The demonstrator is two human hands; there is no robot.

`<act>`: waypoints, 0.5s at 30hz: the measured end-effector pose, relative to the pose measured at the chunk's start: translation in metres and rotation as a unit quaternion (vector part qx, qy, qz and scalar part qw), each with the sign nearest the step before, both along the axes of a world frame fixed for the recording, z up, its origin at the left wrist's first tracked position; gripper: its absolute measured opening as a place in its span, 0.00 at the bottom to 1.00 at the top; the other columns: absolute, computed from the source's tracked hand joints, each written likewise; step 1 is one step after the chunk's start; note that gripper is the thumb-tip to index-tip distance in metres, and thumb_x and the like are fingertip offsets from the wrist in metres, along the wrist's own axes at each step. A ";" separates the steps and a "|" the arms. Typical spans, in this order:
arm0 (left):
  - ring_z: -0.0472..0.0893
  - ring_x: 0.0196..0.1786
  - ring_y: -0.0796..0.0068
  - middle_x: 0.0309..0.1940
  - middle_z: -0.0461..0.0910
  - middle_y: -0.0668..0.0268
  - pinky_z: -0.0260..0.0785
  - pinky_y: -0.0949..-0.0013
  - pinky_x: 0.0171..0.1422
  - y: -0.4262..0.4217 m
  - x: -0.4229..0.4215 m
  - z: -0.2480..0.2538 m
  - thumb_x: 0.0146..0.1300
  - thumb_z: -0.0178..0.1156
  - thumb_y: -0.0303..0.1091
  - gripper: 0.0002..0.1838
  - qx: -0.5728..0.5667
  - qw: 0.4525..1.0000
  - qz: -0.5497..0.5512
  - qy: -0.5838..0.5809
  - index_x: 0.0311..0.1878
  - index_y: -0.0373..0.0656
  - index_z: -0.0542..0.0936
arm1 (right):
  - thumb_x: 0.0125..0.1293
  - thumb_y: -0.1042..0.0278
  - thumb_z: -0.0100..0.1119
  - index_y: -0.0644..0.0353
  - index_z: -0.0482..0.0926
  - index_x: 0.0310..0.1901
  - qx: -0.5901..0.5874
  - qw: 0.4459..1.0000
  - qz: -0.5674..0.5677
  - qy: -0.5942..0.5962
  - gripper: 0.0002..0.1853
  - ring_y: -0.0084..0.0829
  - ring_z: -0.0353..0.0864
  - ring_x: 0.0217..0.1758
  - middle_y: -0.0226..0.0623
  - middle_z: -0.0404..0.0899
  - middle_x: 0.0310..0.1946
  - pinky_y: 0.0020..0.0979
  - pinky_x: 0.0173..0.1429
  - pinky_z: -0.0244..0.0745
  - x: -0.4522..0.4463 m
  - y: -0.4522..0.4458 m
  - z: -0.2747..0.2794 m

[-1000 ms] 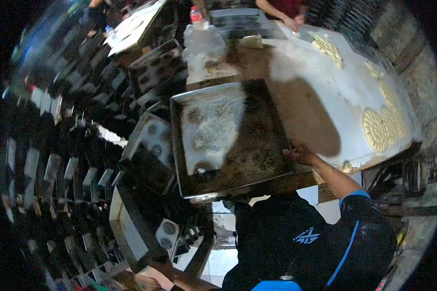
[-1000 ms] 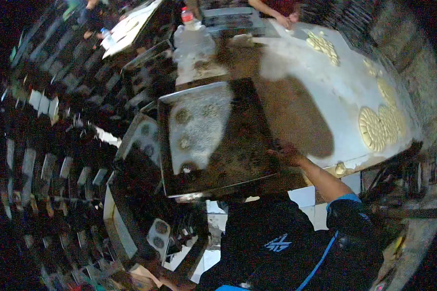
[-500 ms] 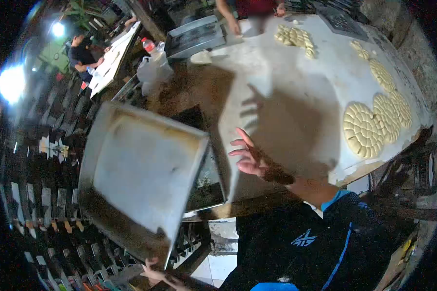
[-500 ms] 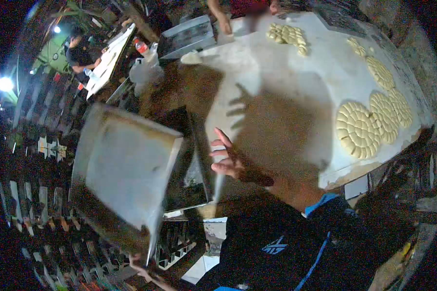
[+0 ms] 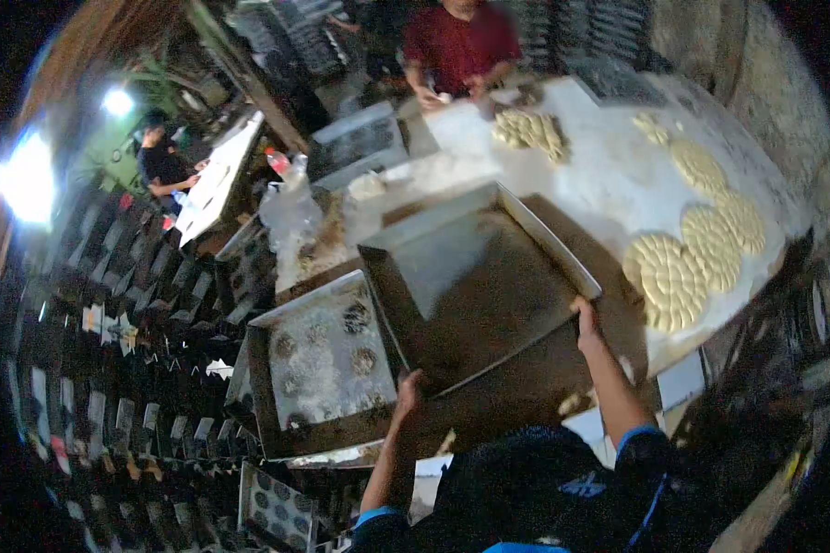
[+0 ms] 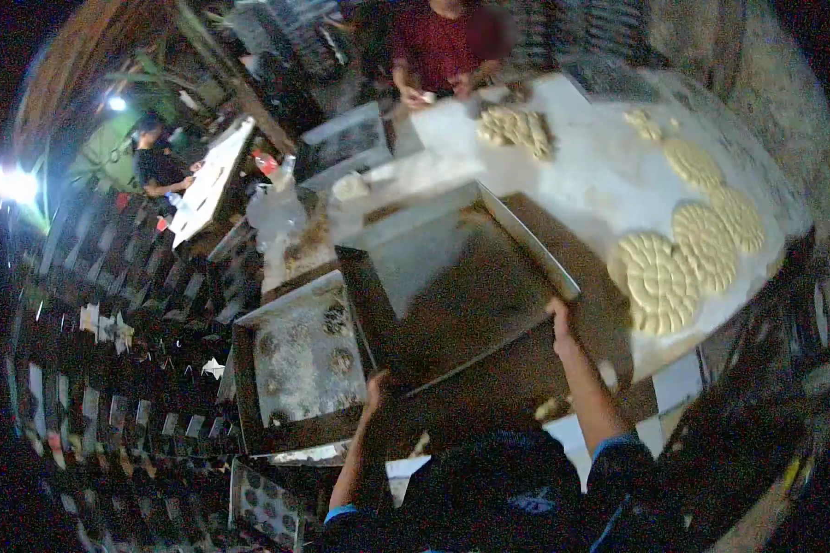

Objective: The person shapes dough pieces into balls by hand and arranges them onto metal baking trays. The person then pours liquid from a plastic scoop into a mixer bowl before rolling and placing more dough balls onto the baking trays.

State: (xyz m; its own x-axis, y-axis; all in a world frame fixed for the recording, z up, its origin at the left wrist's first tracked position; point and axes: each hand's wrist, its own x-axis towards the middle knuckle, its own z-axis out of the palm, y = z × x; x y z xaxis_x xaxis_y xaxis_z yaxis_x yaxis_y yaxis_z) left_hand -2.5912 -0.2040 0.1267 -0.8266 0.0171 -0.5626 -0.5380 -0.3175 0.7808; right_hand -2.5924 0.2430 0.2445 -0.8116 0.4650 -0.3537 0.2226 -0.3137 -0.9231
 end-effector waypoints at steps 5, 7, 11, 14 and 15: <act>0.79 0.34 0.60 0.32 0.80 0.57 0.72 0.54 0.36 0.002 -0.028 -0.072 0.66 0.51 0.41 0.16 -0.293 0.826 -0.110 0.469 0.46 0.37 0.78 | 0.58 0.40 0.56 0.59 0.68 0.54 0.196 0.966 0.095 -0.140 0.32 0.43 0.54 0.69 0.47 0.61 0.62 0.38 0.74 0.42 -0.022 0.037 -0.045; 0.79 0.36 0.58 0.33 0.80 0.54 0.70 0.53 0.38 0.024 -0.038 -0.086 0.56 0.60 0.41 0.20 -0.454 0.812 -0.167 0.327 0.48 0.38 0.78 | 0.58 0.32 0.55 0.68 0.35 0.73 0.262 0.934 0.143 -0.195 0.59 0.43 0.32 0.79 0.53 0.32 0.76 0.37 0.78 0.35 -0.013 0.027 0.004; 0.73 0.55 0.49 0.55 0.73 0.47 0.68 0.51 0.51 0.091 -0.001 0.136 0.48 0.67 0.39 0.39 -0.659 0.689 -0.082 0.289 0.65 0.40 0.67 | 0.53 0.35 0.62 0.62 0.74 0.52 0.466 0.847 0.222 -0.123 0.37 0.42 0.78 0.53 0.55 0.79 0.47 0.44 0.55 0.72 0.038 0.041 0.003; 0.64 0.63 0.44 0.63 0.62 0.46 0.63 0.49 0.60 0.090 0.006 0.047 0.55 0.62 0.36 0.43 -0.634 0.543 -0.214 0.507 0.72 0.39 0.53 | 0.48 0.49 0.67 0.60 0.78 0.31 0.489 0.798 0.323 -0.139 0.20 0.40 0.81 0.34 0.46 0.81 0.28 0.44 0.40 0.74 0.094 0.037 -0.012; 0.66 0.61 0.45 0.59 0.66 0.45 0.60 0.45 0.62 0.098 0.019 0.107 0.59 0.56 0.33 0.35 -0.607 0.581 -0.360 0.405 0.70 0.37 0.58 | 0.48 0.55 0.67 0.59 0.79 0.29 0.573 0.694 0.387 -0.198 0.16 0.41 0.80 0.36 0.46 0.81 0.29 0.44 0.42 0.75 0.107 -0.007 0.058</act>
State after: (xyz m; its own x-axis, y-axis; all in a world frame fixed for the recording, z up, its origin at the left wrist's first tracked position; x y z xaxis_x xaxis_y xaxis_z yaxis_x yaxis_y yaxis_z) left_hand -2.5719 -0.1061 0.2336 -0.8531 0.5195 0.0481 0.5103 0.8116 0.2846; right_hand -2.4853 0.2362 0.3026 -0.9201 0.1035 -0.3778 0.2220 0.9324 -0.2852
